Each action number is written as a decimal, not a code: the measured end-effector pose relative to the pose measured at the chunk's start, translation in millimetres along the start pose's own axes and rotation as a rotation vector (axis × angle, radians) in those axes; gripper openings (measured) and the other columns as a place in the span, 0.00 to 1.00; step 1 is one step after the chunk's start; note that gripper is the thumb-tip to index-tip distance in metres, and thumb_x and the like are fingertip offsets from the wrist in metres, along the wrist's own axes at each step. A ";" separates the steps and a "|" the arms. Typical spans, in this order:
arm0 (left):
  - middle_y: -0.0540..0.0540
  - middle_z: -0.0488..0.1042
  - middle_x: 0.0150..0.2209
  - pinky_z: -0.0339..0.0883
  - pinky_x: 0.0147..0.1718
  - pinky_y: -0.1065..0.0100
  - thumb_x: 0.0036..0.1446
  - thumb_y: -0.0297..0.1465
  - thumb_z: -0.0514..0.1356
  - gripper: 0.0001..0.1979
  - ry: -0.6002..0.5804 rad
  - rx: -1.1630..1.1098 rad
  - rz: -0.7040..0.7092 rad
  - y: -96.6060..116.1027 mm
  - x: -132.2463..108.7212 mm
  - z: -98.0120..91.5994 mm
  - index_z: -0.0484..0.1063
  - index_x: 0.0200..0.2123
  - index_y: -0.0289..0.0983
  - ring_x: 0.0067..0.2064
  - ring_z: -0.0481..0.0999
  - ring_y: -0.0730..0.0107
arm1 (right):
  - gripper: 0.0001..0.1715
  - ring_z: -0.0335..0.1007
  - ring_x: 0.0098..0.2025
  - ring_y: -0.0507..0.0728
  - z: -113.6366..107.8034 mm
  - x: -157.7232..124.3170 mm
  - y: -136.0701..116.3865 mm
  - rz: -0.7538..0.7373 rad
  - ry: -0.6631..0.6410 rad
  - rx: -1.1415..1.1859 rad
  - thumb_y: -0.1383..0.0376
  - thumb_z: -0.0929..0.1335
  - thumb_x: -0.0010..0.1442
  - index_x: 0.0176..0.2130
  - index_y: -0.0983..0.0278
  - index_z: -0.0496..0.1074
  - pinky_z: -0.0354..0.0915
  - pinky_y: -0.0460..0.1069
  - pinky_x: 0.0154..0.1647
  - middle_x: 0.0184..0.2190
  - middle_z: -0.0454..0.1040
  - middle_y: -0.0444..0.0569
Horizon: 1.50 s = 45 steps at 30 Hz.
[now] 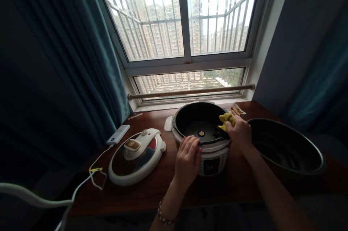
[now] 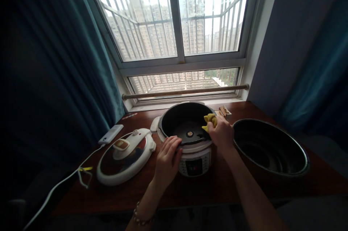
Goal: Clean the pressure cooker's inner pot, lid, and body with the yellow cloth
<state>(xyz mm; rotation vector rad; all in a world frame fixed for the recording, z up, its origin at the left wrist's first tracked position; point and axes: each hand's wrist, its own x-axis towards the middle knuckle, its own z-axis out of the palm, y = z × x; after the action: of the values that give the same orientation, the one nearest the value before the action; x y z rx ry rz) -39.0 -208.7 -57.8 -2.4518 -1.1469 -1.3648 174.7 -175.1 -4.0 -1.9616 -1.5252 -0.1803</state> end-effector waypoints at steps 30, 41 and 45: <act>0.46 0.65 0.55 0.51 0.57 0.50 0.60 0.24 0.48 0.18 0.056 0.119 -0.125 -34.8 7.6 -21.7 0.66 0.51 0.41 0.60 0.54 0.59 | 0.14 0.66 0.49 0.59 13.8 -69.0 -23.9 -0.375 0.111 0.402 0.64 0.59 0.62 0.41 0.65 0.71 0.50 0.60 0.59 0.41 0.74 0.51; 0.45 0.72 0.48 0.60 0.52 0.64 0.58 0.28 0.49 0.16 -0.063 0.105 -0.406 -110.6 65.9 -23.4 0.69 0.48 0.37 0.50 0.69 0.66 | 0.08 0.67 0.44 0.57 26.6 -70.5 -18.5 -0.442 0.224 0.473 0.67 0.62 0.60 0.36 0.63 0.70 0.52 0.59 0.57 0.36 0.74 0.47; 0.43 0.74 0.47 0.63 0.48 0.64 0.57 0.29 0.51 0.17 -0.201 0.128 -0.444 -135.2 103.4 -8.6 0.70 0.48 0.38 0.48 0.72 0.61 | 0.07 0.67 0.43 0.56 28.8 -69.8 -17.7 -0.439 0.241 0.482 0.68 0.62 0.60 0.35 0.62 0.70 0.52 0.58 0.57 0.35 0.74 0.46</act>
<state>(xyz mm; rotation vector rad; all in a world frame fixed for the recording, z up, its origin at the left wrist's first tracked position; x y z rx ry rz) -101.9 -58.6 -7.2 -2.3741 -1.8513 -1.1013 128.8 -214.2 -52.7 -1.1770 -1.6342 -0.2013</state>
